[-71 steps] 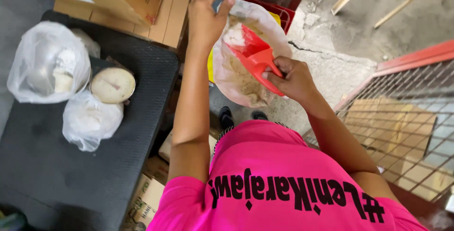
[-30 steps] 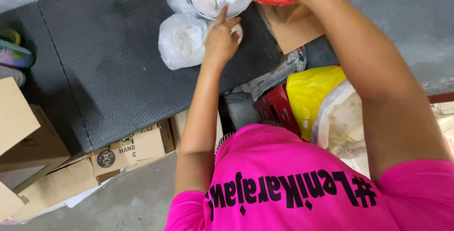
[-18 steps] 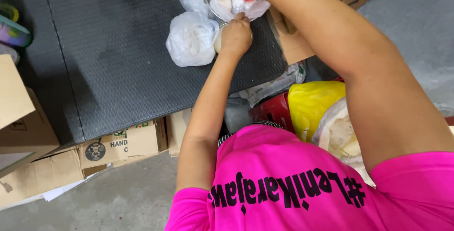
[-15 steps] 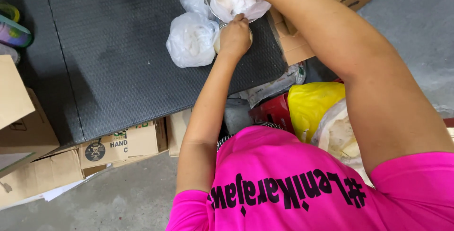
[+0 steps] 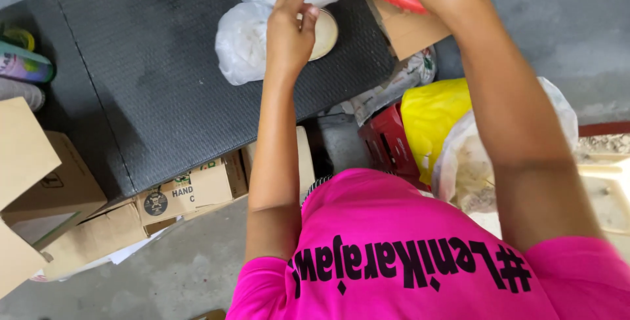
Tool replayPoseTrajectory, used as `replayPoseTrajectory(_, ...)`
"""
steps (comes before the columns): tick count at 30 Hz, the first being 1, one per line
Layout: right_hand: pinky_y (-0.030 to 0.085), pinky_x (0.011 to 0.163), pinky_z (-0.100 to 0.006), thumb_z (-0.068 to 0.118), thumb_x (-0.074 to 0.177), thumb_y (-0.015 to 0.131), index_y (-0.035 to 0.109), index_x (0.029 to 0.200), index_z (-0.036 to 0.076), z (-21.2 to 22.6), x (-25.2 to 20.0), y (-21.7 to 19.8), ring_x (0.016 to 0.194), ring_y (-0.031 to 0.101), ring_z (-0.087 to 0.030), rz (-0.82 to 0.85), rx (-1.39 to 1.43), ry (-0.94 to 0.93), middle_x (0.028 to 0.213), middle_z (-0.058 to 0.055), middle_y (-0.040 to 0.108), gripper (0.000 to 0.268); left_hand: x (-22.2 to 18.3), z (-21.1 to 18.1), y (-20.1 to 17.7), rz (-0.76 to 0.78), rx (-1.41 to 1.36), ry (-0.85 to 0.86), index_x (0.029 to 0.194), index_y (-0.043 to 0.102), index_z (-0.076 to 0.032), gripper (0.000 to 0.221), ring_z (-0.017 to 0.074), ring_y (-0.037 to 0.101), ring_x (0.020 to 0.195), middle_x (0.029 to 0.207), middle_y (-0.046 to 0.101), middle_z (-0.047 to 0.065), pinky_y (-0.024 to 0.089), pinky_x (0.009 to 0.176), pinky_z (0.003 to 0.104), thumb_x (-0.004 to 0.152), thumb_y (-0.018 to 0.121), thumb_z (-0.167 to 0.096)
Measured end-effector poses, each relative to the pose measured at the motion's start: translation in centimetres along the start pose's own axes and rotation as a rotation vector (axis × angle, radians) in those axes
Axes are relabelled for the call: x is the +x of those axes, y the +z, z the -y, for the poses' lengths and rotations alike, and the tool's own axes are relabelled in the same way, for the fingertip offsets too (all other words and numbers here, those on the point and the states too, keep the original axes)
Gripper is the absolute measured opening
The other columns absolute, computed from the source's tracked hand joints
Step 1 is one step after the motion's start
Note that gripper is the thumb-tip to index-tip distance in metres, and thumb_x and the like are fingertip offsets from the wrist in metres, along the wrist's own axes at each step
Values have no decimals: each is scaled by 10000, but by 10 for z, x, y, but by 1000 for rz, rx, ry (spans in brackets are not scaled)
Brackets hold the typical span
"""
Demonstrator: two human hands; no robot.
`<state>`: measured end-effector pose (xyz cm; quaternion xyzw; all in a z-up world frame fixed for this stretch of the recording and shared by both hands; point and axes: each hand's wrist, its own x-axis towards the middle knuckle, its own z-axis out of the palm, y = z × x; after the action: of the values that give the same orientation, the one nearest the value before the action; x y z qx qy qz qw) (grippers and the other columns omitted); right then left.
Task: The person is scooping powder from a large sack, weighing it into small plastic bags using a scale, and then packing the bags into cardboard boxes.
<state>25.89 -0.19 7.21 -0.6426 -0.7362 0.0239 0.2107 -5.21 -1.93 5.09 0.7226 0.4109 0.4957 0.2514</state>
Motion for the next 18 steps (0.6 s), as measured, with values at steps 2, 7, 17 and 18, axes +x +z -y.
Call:
replayPoseTrajectory(2,547,697,-323,43,994,781,706,1137,-37,-13,-40,-14,847,706,-186,-250,527,-95,965,-122,745,181,-5,-18,8,-52,-143,-37,1398,628,-22,430,155,750,1004,1555,520,128,640,852,277,971,653,23)
replayPoseTrajectory(7,571,773,-276,-72,1032,791,681,1044,-51,-46,-138,-40,898,717,-120,-390,818,55,1011,-81,756,112,-31,-51,74,38,-182,2,1405,627,-54,424,179,739,1051,1560,511,123,641,854,283,987,670,7)
replayPoseTrajectory(17,514,773,-192,-56,920,737,671,948,28,-21,-314,-135,800,630,-28,-617,1056,436,906,16,697,110,-109,-143,160,388,-201,43,1387,621,-79,439,224,763,1075,1531,539,143,648,916,328,959,714,-47)
replayPoseTrajectory(18,514,773,-192,-56,920,737,671,948,28,-34,-338,-129,800,630,-28,-637,1046,453,906,16,697,110,-119,-143,166,411,-212,51,1387,621,-79,439,224,763,1075,1531,539,143,648,916,328,959,714,-47)
